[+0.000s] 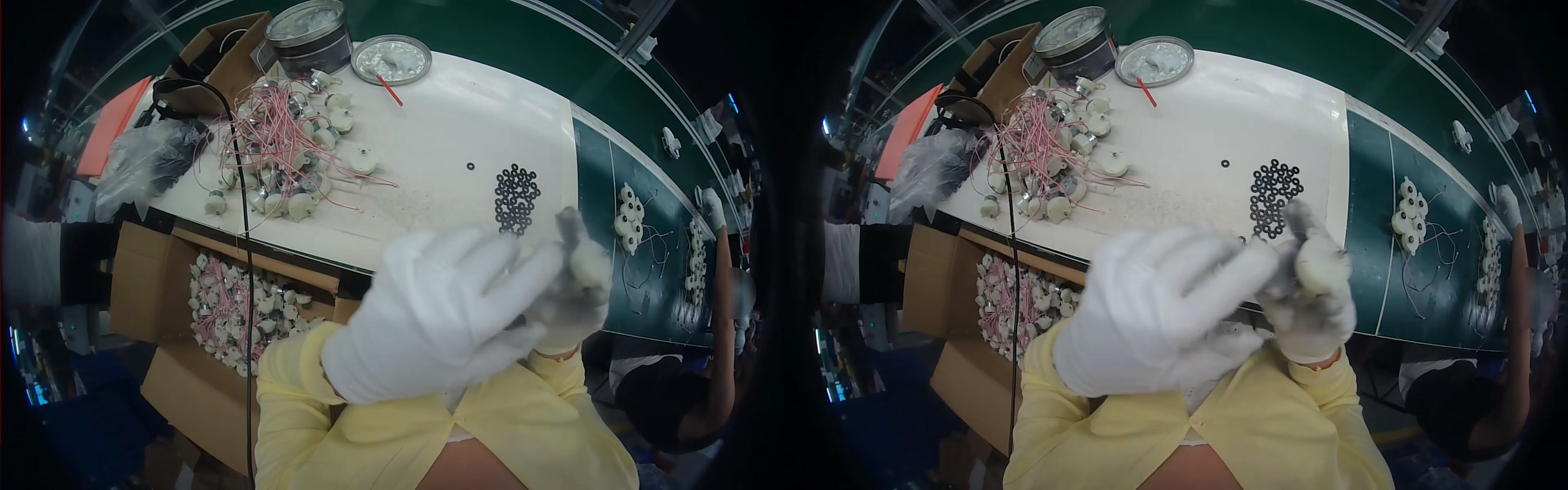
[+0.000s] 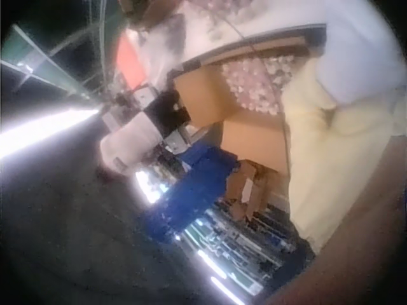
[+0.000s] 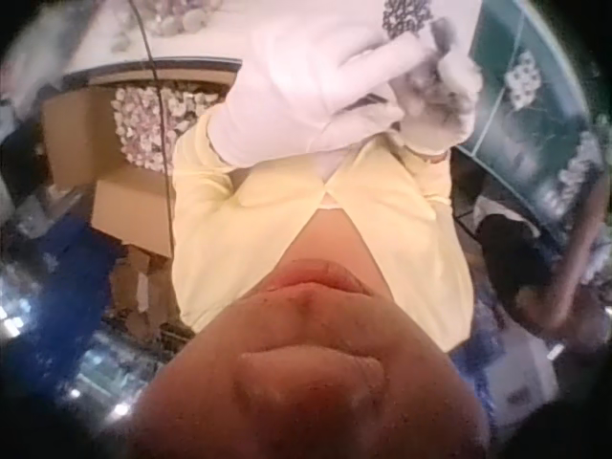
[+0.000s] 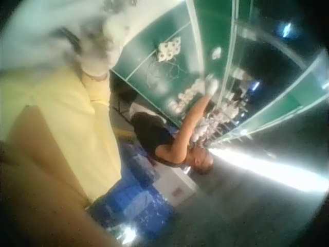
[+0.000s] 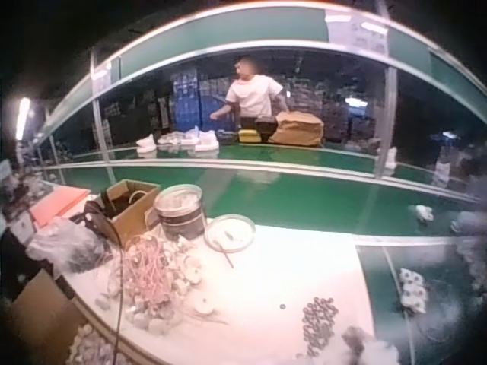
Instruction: The person assembles small white electronic components by inserting black washers into their centers and placing them on a green workbench. They handle the components one at a time, using a red-handled tool to apply a substance to the finished units.
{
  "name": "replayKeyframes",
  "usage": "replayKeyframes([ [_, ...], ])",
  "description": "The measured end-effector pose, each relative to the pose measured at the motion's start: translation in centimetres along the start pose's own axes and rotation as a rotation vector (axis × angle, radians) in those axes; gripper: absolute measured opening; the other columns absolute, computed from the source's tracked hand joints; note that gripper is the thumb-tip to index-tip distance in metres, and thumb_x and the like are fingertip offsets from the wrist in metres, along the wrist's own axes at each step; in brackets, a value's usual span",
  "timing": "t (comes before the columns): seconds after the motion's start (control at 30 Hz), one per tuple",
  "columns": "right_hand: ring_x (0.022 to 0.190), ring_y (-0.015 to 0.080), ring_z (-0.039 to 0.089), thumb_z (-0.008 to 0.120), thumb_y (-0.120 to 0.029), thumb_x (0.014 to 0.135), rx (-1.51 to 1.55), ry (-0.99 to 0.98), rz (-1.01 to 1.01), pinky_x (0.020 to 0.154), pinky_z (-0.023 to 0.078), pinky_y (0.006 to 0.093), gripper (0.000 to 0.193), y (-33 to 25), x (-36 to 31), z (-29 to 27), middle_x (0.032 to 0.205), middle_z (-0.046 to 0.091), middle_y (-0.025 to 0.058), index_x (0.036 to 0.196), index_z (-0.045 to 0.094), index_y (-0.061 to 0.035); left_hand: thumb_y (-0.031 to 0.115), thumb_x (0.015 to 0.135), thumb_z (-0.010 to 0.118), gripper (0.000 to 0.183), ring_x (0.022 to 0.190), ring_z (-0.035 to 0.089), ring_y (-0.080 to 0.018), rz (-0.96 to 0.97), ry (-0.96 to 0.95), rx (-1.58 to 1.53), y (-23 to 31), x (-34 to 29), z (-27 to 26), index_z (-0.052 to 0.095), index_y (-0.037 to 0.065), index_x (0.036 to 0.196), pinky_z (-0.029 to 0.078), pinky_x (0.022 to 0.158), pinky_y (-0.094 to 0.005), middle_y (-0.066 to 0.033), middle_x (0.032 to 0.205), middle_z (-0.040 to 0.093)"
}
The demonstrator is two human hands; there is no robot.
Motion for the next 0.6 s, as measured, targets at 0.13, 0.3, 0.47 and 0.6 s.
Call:
replayKeyframes([
  [0.13,0.057,0.0075,0.052,0.064,-0.052,0.1,0.68,-0.393,0.132,0.059,0.04,0.0253,0.078,-2.6,0.8,1.2,0.087,0.066,-0.0009,0.158,0.039,-0.0067,0.024,0.09,0.073,0.043,0.088,0.067,-0.0334,0.067,0.285,0.336,-5.2,2.6,-4.8,0.065,0.003,0.126,0.054,0.076,-0.0381,-0.0121,0.102,0.069],
  [0.3,0.054,0.0094,0.052,0.06,-0.059,0.101,0.564,-0.584,0.099,0.062,0.044,0.0276,0.07,-2.3,-1.5,-1.0,0.076,0.066,-0.0027,0.144,0.051,-0.0051,0.05,0.1,0.046,0.052,0.116,0.066,-0.037,-0.596,-0.254,0.914,-26.1,4.4,-3.7,0.062,0.02,0.14,0.048,0.102,-0.0492,-0.0131,0.125,0.071],
  [0.47,0.039,0.0144,0.048,0.065,-0.053,0.093,0.379,-0.719,0.164,0.042,0.034,0.0298,0.061,-3.6,-4.7,-3.8,0.055,0.062,0.0032,0.134,0.065,-0.0085,0.05,0.099,0.042,0.058,0.134,0.059,-0.0342,-0.882,-0.623,0.796,-32.9,3.9,-3.4,0.058,0.02,0.145,0.044,0.112,-0.0507,-0.0131,0.147,0.061],
  [0.6,0.046,0.0153,0.052,0.063,-0.055,0.094,0.141,-0.68,0.165,0.046,0.038,0.0308,0.062,-3.6,-6.7,-6.0,0.077,0.06,0.0072,0.137,0.062,-0.0096,0.049,0.099,0.043,0.055,0.129,0.063,-0.0328,-0.783,-0.656,0.772,-32.1,4.1,-2.0,0.061,0.019,0.142,0.045,0.11,-0.0506,-0.0125,0.14,0.066],
])
Point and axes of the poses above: each hand's wrist, its own x-axis towards the middle knuckle, its own z-axis out of the palm, y = z × x, the point moved 9 cm from there along x, towards the middle knuckle
